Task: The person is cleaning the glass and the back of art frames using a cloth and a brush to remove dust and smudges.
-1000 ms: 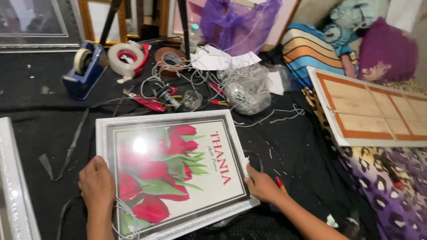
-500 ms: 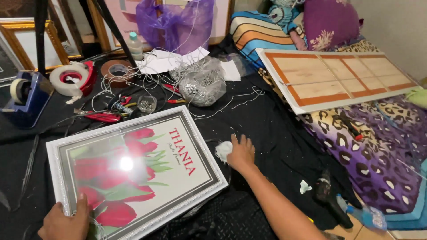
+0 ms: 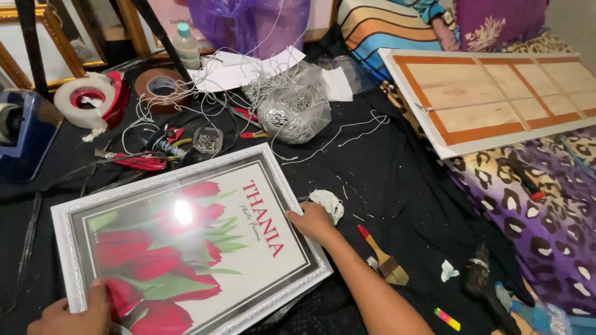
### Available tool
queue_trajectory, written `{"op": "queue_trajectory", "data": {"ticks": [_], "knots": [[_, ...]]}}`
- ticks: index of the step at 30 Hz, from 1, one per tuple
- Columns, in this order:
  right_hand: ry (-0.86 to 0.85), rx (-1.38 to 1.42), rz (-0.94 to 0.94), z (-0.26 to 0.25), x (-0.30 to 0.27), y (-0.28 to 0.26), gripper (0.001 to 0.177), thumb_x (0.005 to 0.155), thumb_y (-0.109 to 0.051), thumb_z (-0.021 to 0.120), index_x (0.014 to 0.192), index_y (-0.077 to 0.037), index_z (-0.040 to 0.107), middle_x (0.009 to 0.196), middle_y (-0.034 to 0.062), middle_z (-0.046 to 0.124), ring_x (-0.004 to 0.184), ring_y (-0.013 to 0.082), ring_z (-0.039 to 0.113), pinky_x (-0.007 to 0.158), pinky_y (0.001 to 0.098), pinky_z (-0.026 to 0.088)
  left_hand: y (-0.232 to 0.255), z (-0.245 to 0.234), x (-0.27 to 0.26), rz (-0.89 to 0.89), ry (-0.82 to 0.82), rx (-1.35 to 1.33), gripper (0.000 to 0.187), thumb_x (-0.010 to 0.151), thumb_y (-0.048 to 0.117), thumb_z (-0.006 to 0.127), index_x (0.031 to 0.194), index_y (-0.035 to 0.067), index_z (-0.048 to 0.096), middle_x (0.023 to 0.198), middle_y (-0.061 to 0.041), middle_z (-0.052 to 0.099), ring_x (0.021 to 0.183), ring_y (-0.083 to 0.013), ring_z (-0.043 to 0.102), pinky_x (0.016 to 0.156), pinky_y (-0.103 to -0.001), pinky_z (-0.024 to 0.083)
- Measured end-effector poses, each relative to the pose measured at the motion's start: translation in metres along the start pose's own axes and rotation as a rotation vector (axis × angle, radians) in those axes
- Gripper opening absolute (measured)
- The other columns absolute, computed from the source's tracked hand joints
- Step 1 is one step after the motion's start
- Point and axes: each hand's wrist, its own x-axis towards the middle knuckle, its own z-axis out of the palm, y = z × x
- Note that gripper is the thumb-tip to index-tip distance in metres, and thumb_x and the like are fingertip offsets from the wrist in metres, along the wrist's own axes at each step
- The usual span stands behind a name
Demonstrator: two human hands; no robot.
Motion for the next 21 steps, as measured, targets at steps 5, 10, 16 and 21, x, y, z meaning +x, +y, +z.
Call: {"op": "queue_trajectory", "data": {"ticks": [5,10,16,21], "knots": [[0.071,-0.067,0.061,0.003,-0.002,-0.027,0.078,0.087,-0.062,0.056,0.14,-0.006,0.054,0.14,0.0176,0.057,0.125,0.0397,0.058,0.099,0.0496,0.049,-0.036,0.048,0.011,0.059,0.264,0.045,0.057,0.1,0.067,0.086,0.097,0.012,0.073,0.098,-0.021,0.069,0.092,-0.0385,0.068,0.086,-0.044,0.055],[0.039,-0.031,0.164,-0.005,-0.003,-0.038,0.096,0.081,-0.075,0.051,0.145,-0.004,0.046,0.146,0.0182,0.053,0.131,0.0395,0.056,0.102,0.05,0.049,0.03,-0.04,0.012,-0.219,-0.158,-0.065,0.072,0.1,0.074,0.064,0.112,0.005,0.079,0.103,-0.029,0.078,0.103,-0.0523,0.069,0.09,-0.054,0.049],[0.196,0.249,0.11,-0.037,-0.042,-0.062,0.058,0.084,-0.065,0.06,0.098,-0.008,0.064,0.095,0.006,0.068,0.09,0.0218,0.063,0.08,0.0352,0.045,0.032,-0.077,0.023,-0.268,-0.325,-0.042,0.09,0.105,0.085,0.039,0.116,0.005,0.079,0.117,-0.025,0.075,0.113,-0.0498,0.066,0.093,-0.055,0.047],[0.363,0.855,-0.323,-0.046,-0.05,-0.047,0.049,0.101,-0.053,0.047,0.096,-0.008,0.068,0.089,0.0074,0.071,0.083,0.0156,0.065,0.075,0.0318,0.052,0.046,-0.128,-0.003,-0.038,0.139,-0.611,0.065,0.119,0.062,0.026,0.102,0.01,0.06,0.092,-0.013,0.06,0.086,-0.0331,0.051,0.083,-0.034,0.039]]}}
